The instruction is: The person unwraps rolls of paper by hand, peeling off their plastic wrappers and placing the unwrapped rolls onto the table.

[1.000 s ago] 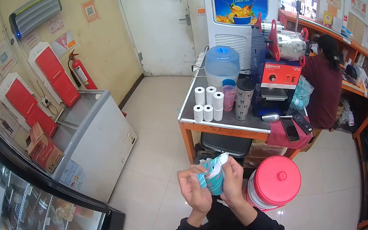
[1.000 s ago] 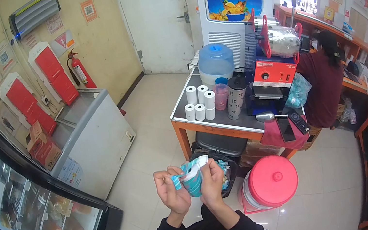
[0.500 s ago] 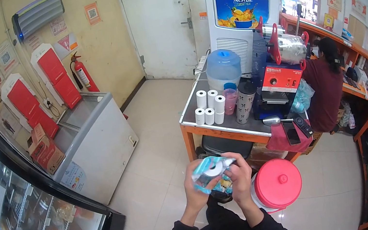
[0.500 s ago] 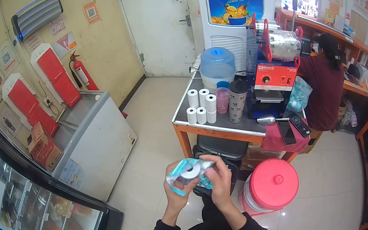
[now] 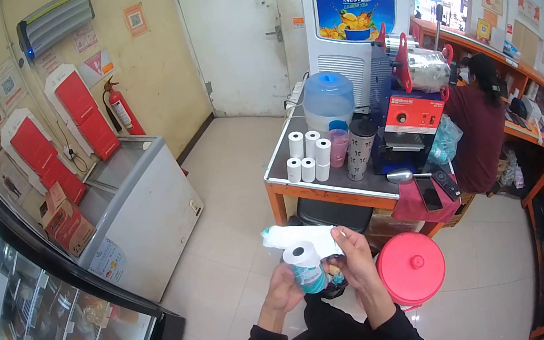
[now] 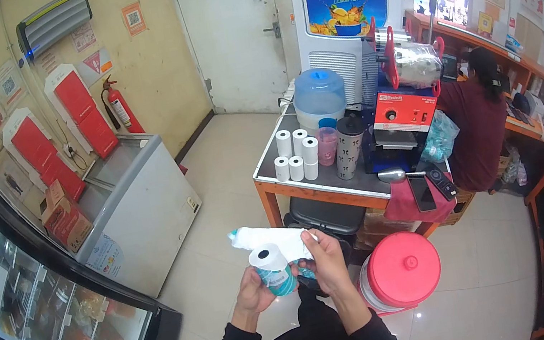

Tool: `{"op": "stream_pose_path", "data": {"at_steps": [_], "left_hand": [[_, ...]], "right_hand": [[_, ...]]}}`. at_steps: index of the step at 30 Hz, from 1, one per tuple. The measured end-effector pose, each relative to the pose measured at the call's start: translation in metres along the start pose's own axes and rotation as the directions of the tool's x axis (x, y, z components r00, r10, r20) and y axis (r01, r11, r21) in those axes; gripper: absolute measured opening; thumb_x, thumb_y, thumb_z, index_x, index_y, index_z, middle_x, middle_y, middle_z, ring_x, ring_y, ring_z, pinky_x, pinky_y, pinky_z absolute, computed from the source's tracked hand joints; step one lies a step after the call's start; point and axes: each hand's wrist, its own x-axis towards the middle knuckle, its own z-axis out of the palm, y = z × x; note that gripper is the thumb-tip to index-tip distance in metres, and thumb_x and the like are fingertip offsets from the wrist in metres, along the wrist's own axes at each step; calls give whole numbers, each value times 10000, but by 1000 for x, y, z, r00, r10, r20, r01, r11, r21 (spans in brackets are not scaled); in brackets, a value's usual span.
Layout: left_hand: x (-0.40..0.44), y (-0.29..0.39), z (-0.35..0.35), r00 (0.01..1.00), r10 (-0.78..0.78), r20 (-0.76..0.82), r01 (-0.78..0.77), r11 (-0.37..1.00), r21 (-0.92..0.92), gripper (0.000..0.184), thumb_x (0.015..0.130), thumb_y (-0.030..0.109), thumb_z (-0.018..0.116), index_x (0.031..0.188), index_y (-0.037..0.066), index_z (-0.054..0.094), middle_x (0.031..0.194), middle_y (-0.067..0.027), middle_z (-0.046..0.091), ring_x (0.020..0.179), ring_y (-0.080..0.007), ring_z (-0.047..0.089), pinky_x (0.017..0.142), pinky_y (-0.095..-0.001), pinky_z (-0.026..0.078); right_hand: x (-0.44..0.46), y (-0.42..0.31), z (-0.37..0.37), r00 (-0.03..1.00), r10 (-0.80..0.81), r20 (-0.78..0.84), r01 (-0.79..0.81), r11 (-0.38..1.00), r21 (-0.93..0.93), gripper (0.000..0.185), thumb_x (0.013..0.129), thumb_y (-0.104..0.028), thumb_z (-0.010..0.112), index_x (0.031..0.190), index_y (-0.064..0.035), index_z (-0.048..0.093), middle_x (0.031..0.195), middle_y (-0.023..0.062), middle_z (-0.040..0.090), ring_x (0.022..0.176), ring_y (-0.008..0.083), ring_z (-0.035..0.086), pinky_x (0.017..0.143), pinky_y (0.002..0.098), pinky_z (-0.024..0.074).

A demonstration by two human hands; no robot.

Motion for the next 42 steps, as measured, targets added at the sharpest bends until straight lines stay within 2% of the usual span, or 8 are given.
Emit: {"op": "stream_pose_path", "data": {"at_steps": [4,7,10,14,23,29,34,42], "left_hand": [[-4,7,-7,995,-59,-76,68,989,134,815,788,381,758,1362,-18,338,1133,-164,566,1034,-250,603,819,-403,537],[-1,1,-4,990,104,-97,-47,884,464,943,677,215,873,1391,19,289,1156,-138,548,1053,-217,591,845,-382,526],[5,-9,-13,959,273,-79,-141,700,700,900,724,198,846,1410,58,281,1217,-103,524,1140,-179,540,921,-378,494],[4,-3,11,926,36,-375,3,995,103,594,906,230,660,1380,42,357,1264,-75,521,1161,-201,535,996,-404,440],[-7,23,9,957,-24,-288,-9,994,-113,790,754,397,771,1352,41,397,1328,-234,478,1241,-379,480,1030,-501,414],[0,37,18,972,-111,-208,68,977,-203,750,788,432,703,1340,18,409,1325,-264,467,1230,-404,489,1017,-535,430],[-1,12,14,908,-52,-416,105,989,105,501,940,317,550,1318,20,410,1243,-182,511,1083,-281,591,846,-436,557],[-1,23,30,888,127,-441,122,860,495,365,1003,286,444,1274,48,391,1115,-118,557,970,-207,637,703,-355,607]], "right_hand": [[0,-11,-4,986,-139,87,148,982,-114,479,917,-334,627,1229,21,554,973,82,652,914,132,609,702,268,510],[7,-25,-6,926,-119,357,317,758,-570,466,895,-326,659,1196,21,584,933,70,661,842,107,595,703,256,485],[11,-14,-10,969,-93,229,205,818,-537,297,900,-265,658,1005,13,668,841,56,669,724,85,572,681,238,460],[1,9,9,912,-404,64,367,740,-563,194,901,-170,645,878,22,660,763,12,634,734,66,538,663,235,442],[35,18,-68,794,-559,-239,250,659,-710,283,932,-203,594,743,-4,521,622,22,492,602,88,432,536,294,363],[5,4,-36,769,-623,-146,246,499,-831,181,936,-172,560,888,2,555,688,98,564,619,173,548,588,322,428],[-14,5,12,806,-491,331,575,516,-635,340,942,-204,553,1225,-18,582,1013,171,655,904,245,652,806,330,483],[-10,17,4,799,-497,339,594,566,-571,255,885,-116,629,1114,-11,670,956,156,675,861,255,658,782,315,492]]}}
